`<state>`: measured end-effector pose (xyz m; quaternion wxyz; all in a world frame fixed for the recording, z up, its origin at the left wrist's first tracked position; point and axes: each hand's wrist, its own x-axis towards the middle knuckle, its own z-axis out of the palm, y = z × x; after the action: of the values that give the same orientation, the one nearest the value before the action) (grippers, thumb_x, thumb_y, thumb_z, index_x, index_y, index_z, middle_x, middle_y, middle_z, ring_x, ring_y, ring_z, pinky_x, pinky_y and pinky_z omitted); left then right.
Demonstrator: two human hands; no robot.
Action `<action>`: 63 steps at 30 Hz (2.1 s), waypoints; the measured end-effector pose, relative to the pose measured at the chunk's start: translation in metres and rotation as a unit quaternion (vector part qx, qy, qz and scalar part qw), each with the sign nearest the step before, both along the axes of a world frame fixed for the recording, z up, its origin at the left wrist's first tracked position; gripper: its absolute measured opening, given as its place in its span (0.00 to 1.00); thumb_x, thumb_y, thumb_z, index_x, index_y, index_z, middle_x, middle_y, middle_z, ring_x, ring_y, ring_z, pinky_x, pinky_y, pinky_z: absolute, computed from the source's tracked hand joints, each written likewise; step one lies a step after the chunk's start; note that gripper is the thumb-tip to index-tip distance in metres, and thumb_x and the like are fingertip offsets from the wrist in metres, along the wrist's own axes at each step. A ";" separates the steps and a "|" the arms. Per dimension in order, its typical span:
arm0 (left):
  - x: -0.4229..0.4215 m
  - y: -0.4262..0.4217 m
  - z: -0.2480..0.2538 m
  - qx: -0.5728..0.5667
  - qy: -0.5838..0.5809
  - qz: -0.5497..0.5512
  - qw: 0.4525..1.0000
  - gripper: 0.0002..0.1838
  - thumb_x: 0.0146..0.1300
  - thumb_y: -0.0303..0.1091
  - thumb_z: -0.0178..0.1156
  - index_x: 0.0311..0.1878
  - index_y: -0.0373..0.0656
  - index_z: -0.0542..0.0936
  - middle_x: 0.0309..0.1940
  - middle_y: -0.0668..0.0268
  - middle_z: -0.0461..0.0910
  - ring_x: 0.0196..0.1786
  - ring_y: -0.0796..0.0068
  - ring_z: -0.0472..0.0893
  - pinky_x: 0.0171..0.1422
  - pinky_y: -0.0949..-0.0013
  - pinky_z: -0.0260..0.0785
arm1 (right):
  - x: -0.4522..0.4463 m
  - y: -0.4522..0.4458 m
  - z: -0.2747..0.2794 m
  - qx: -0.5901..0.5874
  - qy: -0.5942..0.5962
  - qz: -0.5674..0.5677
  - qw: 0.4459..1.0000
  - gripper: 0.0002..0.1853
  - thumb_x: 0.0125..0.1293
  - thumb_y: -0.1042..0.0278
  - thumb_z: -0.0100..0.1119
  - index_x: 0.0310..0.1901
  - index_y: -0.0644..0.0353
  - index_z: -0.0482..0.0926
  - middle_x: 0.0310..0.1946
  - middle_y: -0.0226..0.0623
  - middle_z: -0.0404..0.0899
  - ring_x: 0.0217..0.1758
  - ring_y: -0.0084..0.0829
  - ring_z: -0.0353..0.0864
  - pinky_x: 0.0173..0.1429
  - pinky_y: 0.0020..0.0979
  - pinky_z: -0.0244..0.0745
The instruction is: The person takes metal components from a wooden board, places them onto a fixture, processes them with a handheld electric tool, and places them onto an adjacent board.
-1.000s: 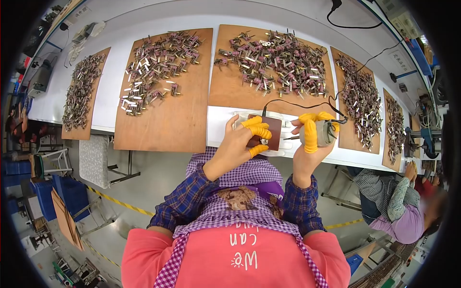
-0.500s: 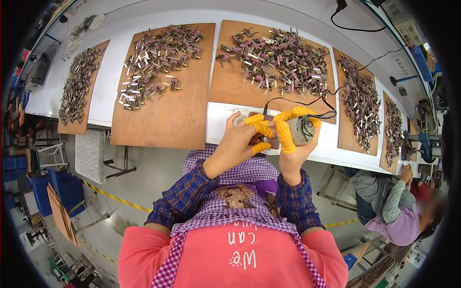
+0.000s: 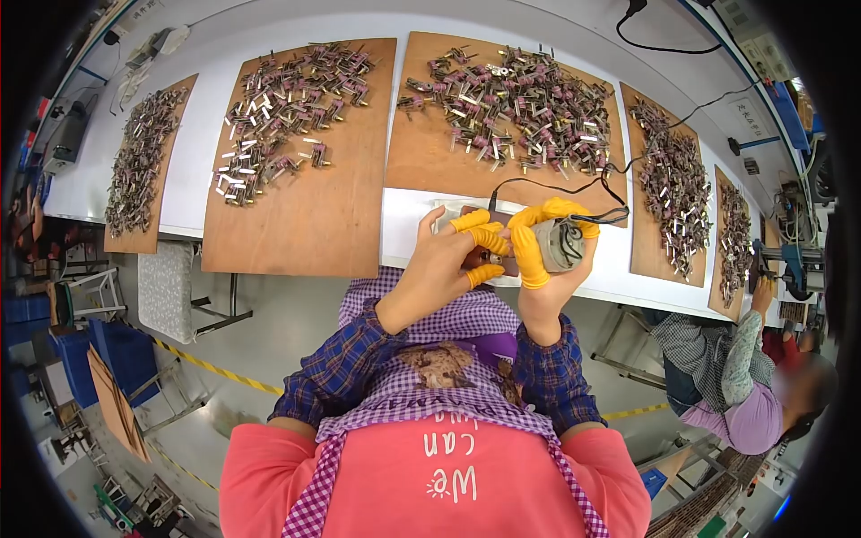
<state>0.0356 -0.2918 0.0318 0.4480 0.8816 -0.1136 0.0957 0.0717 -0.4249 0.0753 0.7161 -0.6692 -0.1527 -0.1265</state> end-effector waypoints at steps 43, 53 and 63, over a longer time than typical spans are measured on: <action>0.017 0.101 0.005 0.326 -0.029 0.282 0.902 0.19 0.53 0.39 0.65 0.48 0.47 0.79 0.48 0.69 0.79 0.52 0.64 0.75 0.61 0.55 0.57 | 0.020 -0.053 0.000 0.079 0.077 -0.133 0.985 0.21 0.61 0.75 0.62 0.55 0.61 0.66 0.40 0.40 0.77 0.36 0.29 0.82 0.36 0.22 0.76; 0.096 0.041 0.001 0.224 -0.038 0.204 0.952 0.18 0.53 0.36 0.64 0.48 0.44 0.79 0.34 0.62 0.81 0.41 0.63 0.77 0.53 0.60 0.60 | 0.012 -0.057 -0.003 0.071 0.075 -0.151 0.983 0.21 0.63 0.74 0.61 0.55 0.59 0.66 0.40 0.37 0.76 0.36 0.29 0.82 0.36 0.22 0.75; 0.090 0.071 -0.004 0.285 -0.065 0.206 0.934 0.11 0.58 0.30 0.58 0.43 0.45 0.82 0.35 0.64 0.81 0.39 0.66 0.76 0.51 0.64 0.59 | 0.009 -0.064 -0.007 0.066 0.068 -0.149 0.984 0.21 0.63 0.75 0.61 0.56 0.59 0.66 0.40 0.37 0.76 0.36 0.29 0.82 0.36 0.21 0.75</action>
<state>0.1259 -0.2204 0.0276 0.1398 0.9683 0.0189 0.2060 0.0807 -0.4887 0.0684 0.7404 -0.6430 0.0066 -0.1957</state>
